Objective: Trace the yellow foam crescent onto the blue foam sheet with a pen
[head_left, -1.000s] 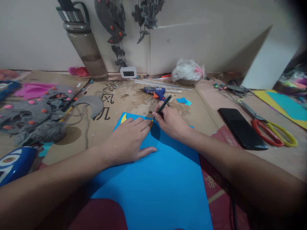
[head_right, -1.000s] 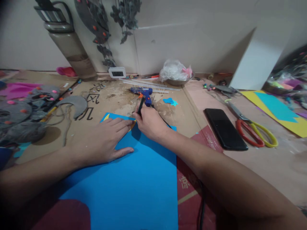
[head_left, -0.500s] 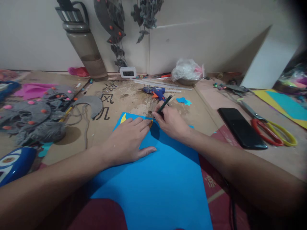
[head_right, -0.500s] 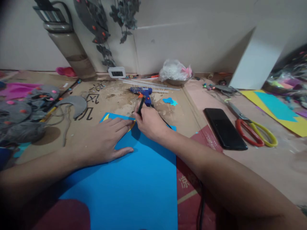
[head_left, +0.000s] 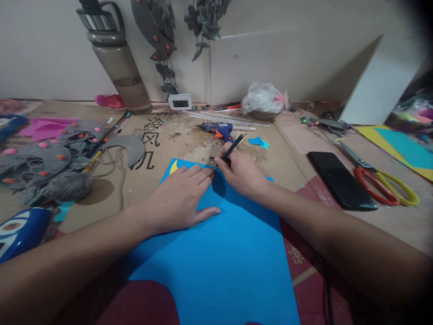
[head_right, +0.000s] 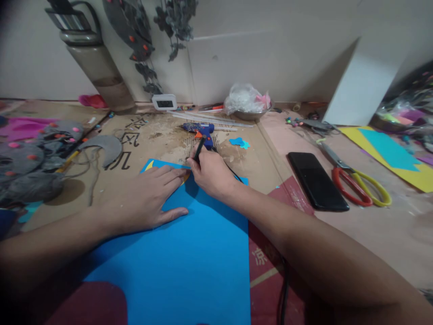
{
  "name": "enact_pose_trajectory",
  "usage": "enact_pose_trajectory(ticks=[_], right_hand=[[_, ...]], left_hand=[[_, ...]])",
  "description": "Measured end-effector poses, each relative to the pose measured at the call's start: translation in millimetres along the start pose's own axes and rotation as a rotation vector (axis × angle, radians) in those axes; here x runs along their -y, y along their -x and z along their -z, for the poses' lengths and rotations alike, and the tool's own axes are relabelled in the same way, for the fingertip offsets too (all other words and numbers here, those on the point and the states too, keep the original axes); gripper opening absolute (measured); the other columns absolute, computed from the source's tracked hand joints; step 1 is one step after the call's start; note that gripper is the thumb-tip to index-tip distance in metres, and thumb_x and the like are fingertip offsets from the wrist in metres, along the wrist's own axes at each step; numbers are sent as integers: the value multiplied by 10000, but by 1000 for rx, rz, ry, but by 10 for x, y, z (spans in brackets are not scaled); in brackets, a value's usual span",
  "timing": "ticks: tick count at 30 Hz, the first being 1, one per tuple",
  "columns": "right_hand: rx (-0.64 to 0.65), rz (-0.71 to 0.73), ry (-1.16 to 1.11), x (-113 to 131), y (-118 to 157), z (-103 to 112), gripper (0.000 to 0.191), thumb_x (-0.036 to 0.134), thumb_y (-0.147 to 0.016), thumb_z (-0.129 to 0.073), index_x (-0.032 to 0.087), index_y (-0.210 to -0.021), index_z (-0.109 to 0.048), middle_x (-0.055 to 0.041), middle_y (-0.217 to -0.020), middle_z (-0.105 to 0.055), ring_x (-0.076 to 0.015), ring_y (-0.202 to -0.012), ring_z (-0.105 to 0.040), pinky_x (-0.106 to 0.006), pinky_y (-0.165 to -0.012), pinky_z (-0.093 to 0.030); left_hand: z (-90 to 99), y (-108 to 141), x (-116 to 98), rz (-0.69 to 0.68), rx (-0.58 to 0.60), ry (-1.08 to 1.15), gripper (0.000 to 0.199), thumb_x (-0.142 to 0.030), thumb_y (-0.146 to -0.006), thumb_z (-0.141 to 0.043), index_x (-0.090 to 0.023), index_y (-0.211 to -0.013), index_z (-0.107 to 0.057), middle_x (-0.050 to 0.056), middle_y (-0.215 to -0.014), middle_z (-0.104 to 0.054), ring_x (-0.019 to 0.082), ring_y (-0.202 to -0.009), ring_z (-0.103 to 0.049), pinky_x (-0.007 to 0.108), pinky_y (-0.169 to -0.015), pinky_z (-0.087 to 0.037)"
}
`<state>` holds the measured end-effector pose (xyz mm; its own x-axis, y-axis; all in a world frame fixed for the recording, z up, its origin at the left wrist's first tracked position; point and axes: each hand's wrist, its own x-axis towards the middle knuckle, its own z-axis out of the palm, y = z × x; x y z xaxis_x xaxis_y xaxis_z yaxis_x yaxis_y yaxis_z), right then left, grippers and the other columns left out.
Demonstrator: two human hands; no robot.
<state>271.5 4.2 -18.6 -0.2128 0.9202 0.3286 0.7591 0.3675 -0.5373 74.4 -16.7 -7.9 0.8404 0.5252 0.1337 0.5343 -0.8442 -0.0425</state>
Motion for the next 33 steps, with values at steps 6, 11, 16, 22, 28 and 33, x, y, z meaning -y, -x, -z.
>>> enact_pose_trajectory(ticks=[6, 11, 16, 22, 28, 33], right_hand=[[3, 5, -4, -11, 6, -8, 60, 200, -923, -518, 182, -927, -575, -52, -844, -658, -191, -750, -599, -301, -705, -426], [15, 6, 8, -1, 1, -6, 62, 192, -927, -516, 187, -925, -578, -56, -861, -664, -200, -770, -608, -307, -713, -430], [21, 1, 8, 5, -5, -3, 65, 196, -931, -517, 191, -908, -577, -58, -868, -668, -203, -779, -611, -308, -715, -431], [6, -2, -5, -2, -3, -8, 50, 191, -926, -527, 191, -913, -575, -50, -850, -661, -202, -778, -614, -311, -726, -437], [22, -2, 9, 4, -2, -5, 65, 196, -932, -514, 180, -943, -576, -58, -868, -663, -203, -785, -619, -310, -728, -434], [19, 4, 21, -2, -2, -4, 67, 203, -933, -508, 181, -941, -571, -61, -874, -668, -201, -788, -617, -302, -723, -426]], left_hand=[[8, 2, -3, 3, 12, -17, 745, -640, -943, -464, -23, -1349, -558, 228, -1355, -606, 376, -1213, -567, 510, -969, -478], [5, 0, -6, 3, 14, -23, 753, -640, -948, -453, -20, -1366, -544, 233, -1361, -601, 373, -1218, -566, 504, -969, -473], [-10, 2, -3, 8, 11, -14, 739, -641, -939, -472, -42, -1365, -549, 224, -1361, -604, 373, -1225, -565, 498, -975, -467], [-1, -3, -7, 9, 23, -13, 758, -642, -943, -463, -19, -1368, -543, 231, -1364, -600, 380, -1234, -557, 508, -979, -466], [0, -5, -10, 12, 20, 2, 752, -634, -943, -474, -23, -1379, -536, 233, -1374, -592, 377, -1241, -555, 501, -992, -457], [1, 7, -6, 10, 20, -15, 758, -641, -945, -462, -20, -1374, -537, 230, -1370, -595, 379, -1236, -555, 508, -981, -464]])
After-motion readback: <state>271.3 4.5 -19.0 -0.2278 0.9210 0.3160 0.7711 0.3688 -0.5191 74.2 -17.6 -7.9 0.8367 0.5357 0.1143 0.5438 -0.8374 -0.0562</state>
